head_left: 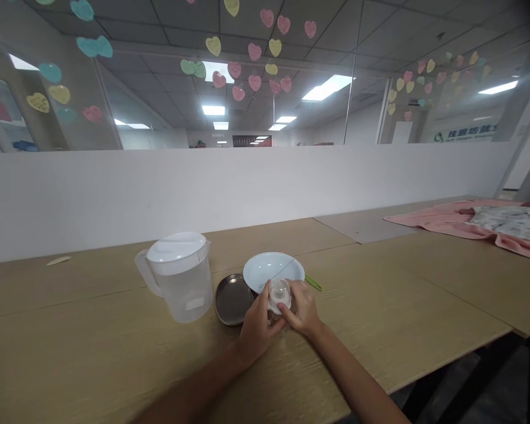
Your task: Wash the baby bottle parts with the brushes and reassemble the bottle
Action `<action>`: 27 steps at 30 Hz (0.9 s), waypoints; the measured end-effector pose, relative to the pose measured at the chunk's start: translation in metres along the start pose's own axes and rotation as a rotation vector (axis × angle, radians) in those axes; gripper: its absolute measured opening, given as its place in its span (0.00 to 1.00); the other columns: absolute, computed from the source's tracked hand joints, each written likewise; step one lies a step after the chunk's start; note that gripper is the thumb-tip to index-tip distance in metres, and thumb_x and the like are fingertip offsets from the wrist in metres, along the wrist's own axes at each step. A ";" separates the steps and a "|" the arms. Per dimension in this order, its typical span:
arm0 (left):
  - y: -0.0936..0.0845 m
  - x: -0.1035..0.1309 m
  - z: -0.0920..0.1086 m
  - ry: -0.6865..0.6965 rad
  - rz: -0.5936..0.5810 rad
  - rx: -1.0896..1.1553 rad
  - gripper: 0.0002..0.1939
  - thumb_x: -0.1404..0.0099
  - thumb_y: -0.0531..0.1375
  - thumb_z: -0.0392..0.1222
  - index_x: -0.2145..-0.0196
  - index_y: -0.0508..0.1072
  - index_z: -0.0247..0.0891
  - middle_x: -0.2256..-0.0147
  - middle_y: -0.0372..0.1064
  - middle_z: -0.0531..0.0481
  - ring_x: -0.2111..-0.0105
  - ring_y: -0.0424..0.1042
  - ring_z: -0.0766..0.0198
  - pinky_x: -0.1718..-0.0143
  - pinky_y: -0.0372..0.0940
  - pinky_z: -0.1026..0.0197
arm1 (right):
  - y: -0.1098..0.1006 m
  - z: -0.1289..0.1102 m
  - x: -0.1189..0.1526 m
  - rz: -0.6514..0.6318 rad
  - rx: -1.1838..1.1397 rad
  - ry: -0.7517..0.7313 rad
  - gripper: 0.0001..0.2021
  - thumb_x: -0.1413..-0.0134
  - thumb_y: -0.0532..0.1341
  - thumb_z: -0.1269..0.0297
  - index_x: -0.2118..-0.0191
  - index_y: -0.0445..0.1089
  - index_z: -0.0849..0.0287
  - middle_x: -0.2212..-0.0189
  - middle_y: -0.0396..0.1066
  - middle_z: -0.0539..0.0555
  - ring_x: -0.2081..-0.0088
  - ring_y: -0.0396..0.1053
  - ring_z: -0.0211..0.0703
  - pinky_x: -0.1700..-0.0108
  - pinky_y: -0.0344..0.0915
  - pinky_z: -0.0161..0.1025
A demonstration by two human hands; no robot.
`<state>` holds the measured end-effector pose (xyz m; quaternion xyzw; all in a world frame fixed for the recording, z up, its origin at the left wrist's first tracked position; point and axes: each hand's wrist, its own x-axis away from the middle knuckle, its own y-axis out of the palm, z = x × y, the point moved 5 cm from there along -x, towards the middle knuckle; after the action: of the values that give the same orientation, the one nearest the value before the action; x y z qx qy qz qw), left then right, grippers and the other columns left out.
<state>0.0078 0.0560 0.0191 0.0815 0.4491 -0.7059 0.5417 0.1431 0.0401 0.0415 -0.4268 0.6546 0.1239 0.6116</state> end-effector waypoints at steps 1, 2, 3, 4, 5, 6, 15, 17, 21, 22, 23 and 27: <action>0.000 0.001 0.001 0.031 -0.010 -0.011 0.39 0.40 0.59 0.43 0.36 0.45 0.38 0.44 0.61 0.38 0.46 0.64 0.54 0.47 0.62 0.51 | 0.001 0.000 0.001 0.005 0.001 -0.005 0.21 0.45 0.52 0.50 0.55 0.63 0.63 0.67 0.70 0.58 0.67 0.67 0.48 0.65 0.63 0.44; 0.001 0.002 0.002 0.065 -0.020 -0.028 0.39 0.39 0.59 0.43 0.36 0.44 0.38 0.44 0.60 0.37 0.46 0.64 0.54 0.47 0.62 0.51 | 0.002 0.000 0.002 0.007 0.006 -0.009 0.20 0.45 0.52 0.51 0.55 0.63 0.63 0.68 0.71 0.58 0.68 0.67 0.48 0.66 0.64 0.43; 0.001 0.003 0.003 0.098 -0.029 -0.048 0.39 0.39 0.59 0.44 0.36 0.43 0.38 0.44 0.61 0.37 0.46 0.64 0.54 0.48 0.63 0.51 | 0.002 0.001 0.003 0.009 0.010 -0.011 0.20 0.44 0.52 0.51 0.55 0.63 0.62 0.69 0.71 0.58 0.69 0.68 0.47 0.67 0.64 0.43; 0.001 0.003 0.003 0.123 -0.036 -0.069 0.40 0.38 0.59 0.45 0.36 0.42 0.38 0.45 0.61 0.36 0.47 0.65 0.54 0.49 0.64 0.51 | 0.003 0.002 0.004 0.010 0.008 -0.009 0.20 0.44 0.52 0.51 0.56 0.62 0.62 0.70 0.71 0.58 0.70 0.68 0.47 0.68 0.64 0.42; 0.001 0.004 0.003 0.137 -0.041 -0.087 0.41 0.38 0.59 0.46 0.35 0.41 0.38 0.46 0.63 0.36 0.48 0.67 0.53 0.51 0.65 0.51 | 0.003 0.002 0.005 0.009 0.000 -0.004 0.19 0.44 0.51 0.51 0.56 0.62 0.62 0.71 0.71 0.57 0.71 0.68 0.47 0.68 0.65 0.42; 0.001 0.004 0.003 0.145 -0.044 -0.102 0.41 0.38 0.59 0.47 0.35 0.41 0.38 0.47 0.64 0.37 0.50 0.68 0.53 0.52 0.66 0.52 | 0.003 0.003 0.006 0.006 -0.010 0.005 0.19 0.44 0.51 0.51 0.56 0.62 0.62 0.72 0.71 0.57 0.72 0.69 0.46 0.69 0.65 0.41; 0.003 0.004 0.002 0.178 -0.066 -0.157 0.43 0.37 0.57 0.52 0.35 0.35 0.38 0.46 0.63 0.35 0.48 0.67 0.51 0.51 0.66 0.49 | 0.003 0.001 0.005 -0.040 -0.071 0.068 0.17 0.43 0.50 0.52 0.57 0.60 0.60 0.77 0.69 0.51 0.77 0.66 0.42 0.74 0.61 0.36; 0.003 0.004 0.000 0.173 -0.060 -0.153 0.43 0.37 0.57 0.52 0.35 0.36 0.38 0.46 0.63 0.35 0.48 0.67 0.51 0.51 0.66 0.49 | 0.003 0.001 0.004 -0.050 -0.070 0.073 0.15 0.43 0.50 0.51 0.60 0.61 0.59 0.79 0.67 0.49 0.78 0.65 0.41 0.75 0.59 0.36; 0.004 0.005 -0.001 0.169 -0.058 -0.134 0.42 0.37 0.57 0.51 0.35 0.37 0.39 0.44 0.61 0.36 0.47 0.66 0.51 0.51 0.66 0.50 | 0.005 0.002 0.003 -0.059 -0.038 0.070 0.15 0.42 0.47 0.50 0.65 0.59 0.58 0.81 0.65 0.49 0.79 0.63 0.41 0.76 0.56 0.36; 0.004 0.005 -0.001 0.164 -0.057 -0.126 0.42 0.37 0.57 0.50 0.35 0.37 0.39 0.43 0.60 0.36 0.46 0.65 0.51 0.51 0.66 0.50 | 0.006 0.003 0.004 -0.063 -0.024 0.070 0.16 0.41 0.46 0.50 0.66 0.59 0.58 0.81 0.65 0.49 0.79 0.63 0.41 0.76 0.56 0.36; 0.004 0.005 0.000 0.153 -0.057 -0.117 0.41 0.37 0.57 0.50 0.35 0.38 0.40 0.43 0.59 0.36 0.45 0.64 0.51 0.50 0.65 0.50 | 0.007 0.004 0.004 -0.067 -0.008 0.073 0.17 0.40 0.45 0.50 0.66 0.59 0.58 0.81 0.65 0.50 0.79 0.63 0.41 0.76 0.56 0.36; 0.004 0.004 -0.001 0.081 -0.063 -0.076 0.41 0.37 0.58 0.49 0.35 0.39 0.40 0.41 0.57 0.36 0.43 0.62 0.51 0.48 0.64 0.49 | 0.011 0.008 0.005 -0.082 0.027 0.083 0.19 0.39 0.43 0.50 0.64 0.61 0.59 0.79 0.68 0.52 0.77 0.66 0.43 0.75 0.57 0.36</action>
<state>0.0095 0.0539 0.0145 0.0753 0.4997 -0.7009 0.5034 0.1419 0.0498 0.0309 -0.4500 0.6628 0.0721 0.5942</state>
